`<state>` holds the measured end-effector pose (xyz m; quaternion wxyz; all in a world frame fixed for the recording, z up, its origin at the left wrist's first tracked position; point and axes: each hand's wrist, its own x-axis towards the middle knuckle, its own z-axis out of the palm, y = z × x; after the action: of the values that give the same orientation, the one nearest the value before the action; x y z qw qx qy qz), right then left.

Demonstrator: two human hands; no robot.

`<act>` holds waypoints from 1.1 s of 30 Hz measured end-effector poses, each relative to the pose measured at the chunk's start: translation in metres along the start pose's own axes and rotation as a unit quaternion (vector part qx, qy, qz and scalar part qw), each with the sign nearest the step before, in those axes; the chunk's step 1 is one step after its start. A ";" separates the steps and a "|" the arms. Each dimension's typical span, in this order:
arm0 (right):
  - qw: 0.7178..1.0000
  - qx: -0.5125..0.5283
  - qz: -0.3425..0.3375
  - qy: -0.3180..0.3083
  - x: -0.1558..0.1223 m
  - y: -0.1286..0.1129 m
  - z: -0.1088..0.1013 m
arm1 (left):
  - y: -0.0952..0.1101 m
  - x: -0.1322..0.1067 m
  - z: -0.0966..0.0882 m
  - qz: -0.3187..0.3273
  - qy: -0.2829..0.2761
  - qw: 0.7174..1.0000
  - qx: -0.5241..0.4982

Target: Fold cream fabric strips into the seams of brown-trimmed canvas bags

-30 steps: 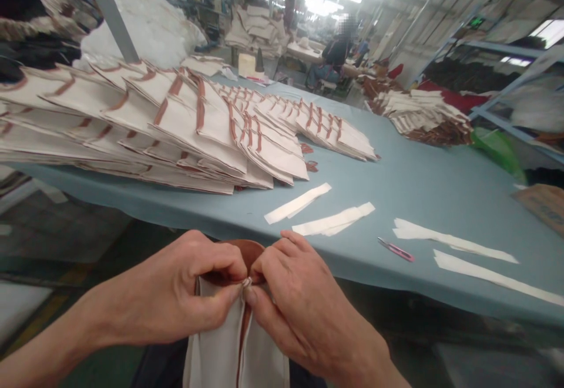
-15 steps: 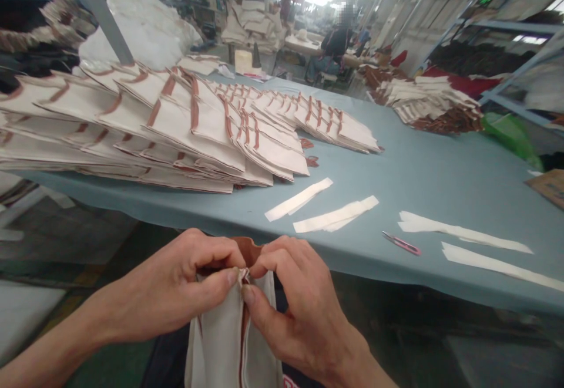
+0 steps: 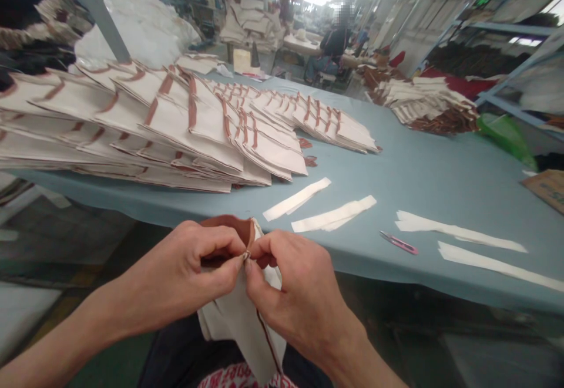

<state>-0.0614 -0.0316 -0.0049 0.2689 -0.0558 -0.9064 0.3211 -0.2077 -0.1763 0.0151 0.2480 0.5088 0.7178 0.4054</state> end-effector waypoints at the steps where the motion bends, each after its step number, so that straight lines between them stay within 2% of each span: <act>1: 1.000 0.010 0.012 -0.008 0.001 0.000 0.000 | -0.001 0.000 0.001 0.006 0.009 1.000 0.006; 5: 0.985 0.102 0.122 -0.065 0.003 0.001 0.000 | -0.009 -0.003 0.008 -0.004 0.014 1.000 0.007; 8: 0.943 0.207 0.222 -0.138 0.005 0.007 0.004 | -0.018 -0.006 0.013 -0.035 0.004 0.999 -0.016; 11: 0.900 0.287 0.271 -0.184 0.004 0.015 0.012 | -0.025 -0.009 0.017 -0.043 -0.008 0.997 -0.067; 13: 0.894 0.309 0.267 -0.187 0.000 0.019 0.017 | -0.029 -0.011 0.019 -0.037 -0.016 0.994 -0.103; 16: 0.907 0.306 0.230 -0.174 -0.005 0.020 0.021 | -0.033 -0.013 0.020 -0.041 -0.040 0.988 -0.142; 20: 0.909 0.305 0.220 -0.181 -0.007 0.020 0.019 | -0.034 -0.014 0.017 -0.030 -0.058 0.988 -0.140; 23: 0.897 0.312 0.226 -0.217 -0.005 0.020 0.011 | -0.032 -0.015 0.013 -0.010 -0.071 0.992 -0.106; 27: 0.880 0.279 0.246 -0.296 0.006 0.016 -0.003 | -0.026 -0.014 0.009 -0.010 -0.119 0.988 -0.102; 33: 0.896 0.199 0.230 -0.323 0.019 0.005 -0.019 | -0.020 -0.012 0.012 -0.013 -0.140 0.984 -0.108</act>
<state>-0.0681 -0.0125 0.0128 -0.1144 -0.1016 -0.8225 0.5479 -0.2049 -0.1864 -0.0085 0.4045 0.5213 0.6344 0.4026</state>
